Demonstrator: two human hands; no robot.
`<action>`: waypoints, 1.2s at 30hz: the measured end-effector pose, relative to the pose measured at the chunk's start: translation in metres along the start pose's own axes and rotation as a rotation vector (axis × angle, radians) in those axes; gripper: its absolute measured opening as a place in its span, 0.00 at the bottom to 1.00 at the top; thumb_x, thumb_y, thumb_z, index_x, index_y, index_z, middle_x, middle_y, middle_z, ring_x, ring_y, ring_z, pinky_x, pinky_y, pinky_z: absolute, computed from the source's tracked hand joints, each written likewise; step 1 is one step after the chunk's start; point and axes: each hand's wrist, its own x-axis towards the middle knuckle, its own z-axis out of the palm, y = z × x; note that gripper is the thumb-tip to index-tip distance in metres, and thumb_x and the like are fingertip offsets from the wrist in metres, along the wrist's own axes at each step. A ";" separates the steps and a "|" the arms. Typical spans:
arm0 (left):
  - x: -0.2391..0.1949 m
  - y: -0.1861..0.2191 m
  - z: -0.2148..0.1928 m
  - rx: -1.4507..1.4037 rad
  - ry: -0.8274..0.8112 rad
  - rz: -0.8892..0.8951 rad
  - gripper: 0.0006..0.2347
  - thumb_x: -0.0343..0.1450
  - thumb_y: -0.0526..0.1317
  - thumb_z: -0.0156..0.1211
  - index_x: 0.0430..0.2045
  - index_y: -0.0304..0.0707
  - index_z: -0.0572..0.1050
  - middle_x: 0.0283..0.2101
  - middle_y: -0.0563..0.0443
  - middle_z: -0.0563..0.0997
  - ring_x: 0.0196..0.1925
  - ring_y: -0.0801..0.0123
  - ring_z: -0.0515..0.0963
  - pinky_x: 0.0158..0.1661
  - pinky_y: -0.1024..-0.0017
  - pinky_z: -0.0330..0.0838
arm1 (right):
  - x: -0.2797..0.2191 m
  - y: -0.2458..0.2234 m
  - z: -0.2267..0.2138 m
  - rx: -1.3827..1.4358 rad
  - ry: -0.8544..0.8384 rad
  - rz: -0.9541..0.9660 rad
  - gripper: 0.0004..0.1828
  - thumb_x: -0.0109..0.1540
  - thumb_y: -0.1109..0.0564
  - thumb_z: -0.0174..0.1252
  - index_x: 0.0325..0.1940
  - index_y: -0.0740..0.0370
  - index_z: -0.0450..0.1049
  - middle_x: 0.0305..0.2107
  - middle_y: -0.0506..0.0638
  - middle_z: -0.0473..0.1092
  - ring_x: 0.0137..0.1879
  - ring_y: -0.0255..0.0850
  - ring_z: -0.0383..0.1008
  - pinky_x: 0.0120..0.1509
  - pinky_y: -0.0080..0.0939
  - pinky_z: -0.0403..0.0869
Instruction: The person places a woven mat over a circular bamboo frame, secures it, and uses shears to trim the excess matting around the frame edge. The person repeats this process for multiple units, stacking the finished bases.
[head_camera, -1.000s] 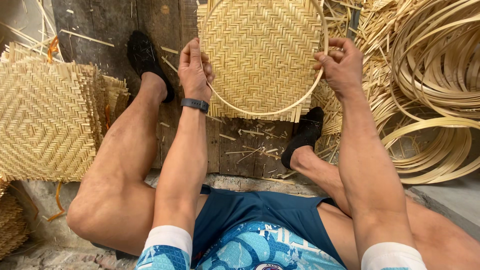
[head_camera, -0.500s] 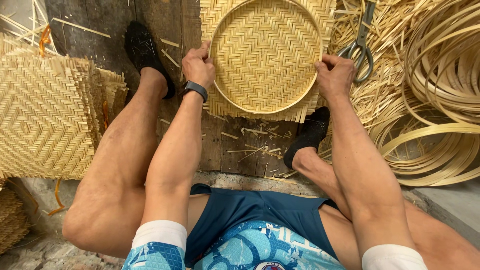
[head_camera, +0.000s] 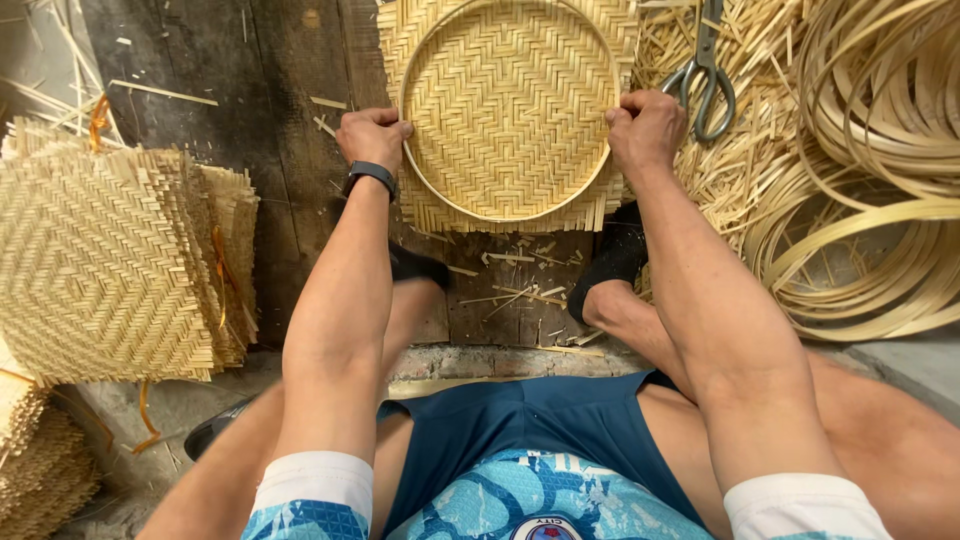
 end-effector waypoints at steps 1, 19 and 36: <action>0.000 -0.004 0.001 -0.009 -0.001 0.006 0.11 0.61 0.33 0.75 0.36 0.36 0.85 0.37 0.45 0.86 0.36 0.66 0.87 0.41 0.69 0.83 | 0.000 0.001 0.001 -0.017 0.023 -0.028 0.07 0.55 0.59 0.72 0.36 0.59 0.84 0.34 0.52 0.80 0.38 0.40 0.77 0.50 0.47 0.74; -0.001 -0.033 0.019 -0.131 0.082 0.063 0.09 0.60 0.33 0.75 0.31 0.38 0.86 0.32 0.48 0.88 0.33 0.69 0.87 0.39 0.69 0.81 | 0.010 0.020 -0.004 0.114 -0.102 -0.056 0.08 0.57 0.61 0.73 0.39 0.63 0.84 0.30 0.52 0.80 0.33 0.37 0.79 0.43 0.38 0.77; 0.022 0.020 0.009 0.294 0.229 0.727 0.15 0.60 0.38 0.72 0.40 0.41 0.81 0.37 0.47 0.85 0.37 0.61 0.86 0.38 0.63 0.81 | -0.062 -0.084 -0.008 -0.239 -0.387 -0.825 0.63 0.49 0.35 0.77 0.73 0.70 0.52 0.66 0.68 0.52 0.75 0.60 0.49 0.80 0.60 0.52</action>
